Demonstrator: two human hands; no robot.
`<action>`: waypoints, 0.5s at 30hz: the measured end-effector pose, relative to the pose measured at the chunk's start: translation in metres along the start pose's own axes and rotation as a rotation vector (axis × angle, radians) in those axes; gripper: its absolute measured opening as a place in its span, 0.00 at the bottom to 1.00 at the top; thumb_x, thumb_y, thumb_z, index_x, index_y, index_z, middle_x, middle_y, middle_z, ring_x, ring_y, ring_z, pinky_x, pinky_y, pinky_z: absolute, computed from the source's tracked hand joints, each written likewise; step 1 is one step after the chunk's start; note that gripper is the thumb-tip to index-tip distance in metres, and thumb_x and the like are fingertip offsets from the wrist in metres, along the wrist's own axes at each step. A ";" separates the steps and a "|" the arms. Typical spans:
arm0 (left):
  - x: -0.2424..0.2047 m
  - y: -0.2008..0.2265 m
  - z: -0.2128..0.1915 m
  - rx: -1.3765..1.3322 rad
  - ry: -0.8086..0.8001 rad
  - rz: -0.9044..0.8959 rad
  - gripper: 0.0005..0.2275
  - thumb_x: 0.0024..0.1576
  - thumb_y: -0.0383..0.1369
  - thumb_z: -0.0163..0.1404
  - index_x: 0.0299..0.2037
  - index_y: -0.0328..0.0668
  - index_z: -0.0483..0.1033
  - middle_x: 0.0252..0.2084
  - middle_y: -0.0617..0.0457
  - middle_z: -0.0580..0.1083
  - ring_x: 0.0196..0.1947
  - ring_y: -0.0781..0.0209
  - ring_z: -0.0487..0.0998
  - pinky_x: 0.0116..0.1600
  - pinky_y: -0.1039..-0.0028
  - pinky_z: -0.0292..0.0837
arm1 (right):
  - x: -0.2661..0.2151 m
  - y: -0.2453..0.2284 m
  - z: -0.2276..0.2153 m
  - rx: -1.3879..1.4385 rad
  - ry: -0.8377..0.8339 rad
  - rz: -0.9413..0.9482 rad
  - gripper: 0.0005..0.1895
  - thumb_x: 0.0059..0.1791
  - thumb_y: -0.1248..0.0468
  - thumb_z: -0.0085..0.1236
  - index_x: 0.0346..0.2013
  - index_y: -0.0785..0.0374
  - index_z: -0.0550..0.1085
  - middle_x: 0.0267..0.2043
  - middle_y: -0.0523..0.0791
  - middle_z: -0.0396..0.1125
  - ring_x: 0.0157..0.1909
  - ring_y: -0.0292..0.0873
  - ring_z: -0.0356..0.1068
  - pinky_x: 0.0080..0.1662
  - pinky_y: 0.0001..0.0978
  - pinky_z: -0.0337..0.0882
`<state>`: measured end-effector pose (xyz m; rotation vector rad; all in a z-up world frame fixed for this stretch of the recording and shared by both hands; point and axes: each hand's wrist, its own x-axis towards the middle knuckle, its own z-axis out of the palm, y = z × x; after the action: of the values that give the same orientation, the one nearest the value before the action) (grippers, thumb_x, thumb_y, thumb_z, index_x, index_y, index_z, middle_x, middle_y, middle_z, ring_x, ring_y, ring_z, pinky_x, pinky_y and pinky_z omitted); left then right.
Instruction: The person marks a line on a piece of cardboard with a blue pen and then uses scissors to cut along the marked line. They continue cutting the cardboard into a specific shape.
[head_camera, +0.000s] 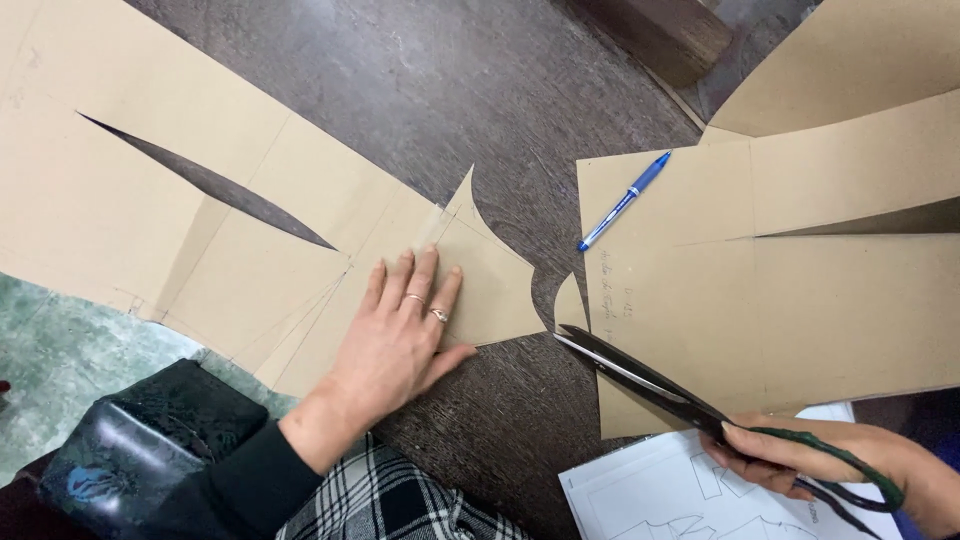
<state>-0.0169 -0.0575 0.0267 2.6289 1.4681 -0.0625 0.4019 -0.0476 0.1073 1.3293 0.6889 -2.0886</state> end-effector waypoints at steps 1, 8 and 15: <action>0.001 0.005 -0.001 0.016 -0.020 -0.028 0.39 0.53 0.64 0.36 0.65 0.40 0.57 0.67 0.34 0.55 0.66 0.34 0.56 0.67 0.47 0.49 | 0.002 0.002 0.002 -0.009 -0.022 -0.079 0.27 0.51 0.47 0.34 0.34 0.69 0.71 0.23 0.44 0.54 0.20 0.35 0.49 0.24 0.23 0.59; 0.009 0.027 0.004 0.048 -0.107 -0.033 0.42 0.52 0.63 0.38 0.64 0.29 0.55 0.70 0.35 0.51 0.68 0.35 0.51 0.66 0.43 0.49 | 0.015 -0.002 0.023 0.206 -0.024 -0.129 0.27 0.50 0.46 0.37 0.38 0.69 0.71 0.23 0.45 0.54 0.21 0.35 0.47 0.22 0.23 0.52; 0.011 0.040 0.002 0.089 -0.056 -0.041 0.42 0.50 0.64 0.39 0.64 0.34 0.57 0.68 0.30 0.52 0.67 0.27 0.50 0.64 0.40 0.53 | 0.022 -0.020 0.030 -0.161 -0.002 -0.377 0.27 0.52 0.45 0.27 0.27 0.63 0.67 0.16 0.41 0.53 0.20 0.35 0.51 0.36 0.24 0.65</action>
<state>0.0231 -0.0690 0.0271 2.6428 1.5353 -0.2082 0.3612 -0.0575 0.1008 1.1770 1.1555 -2.2621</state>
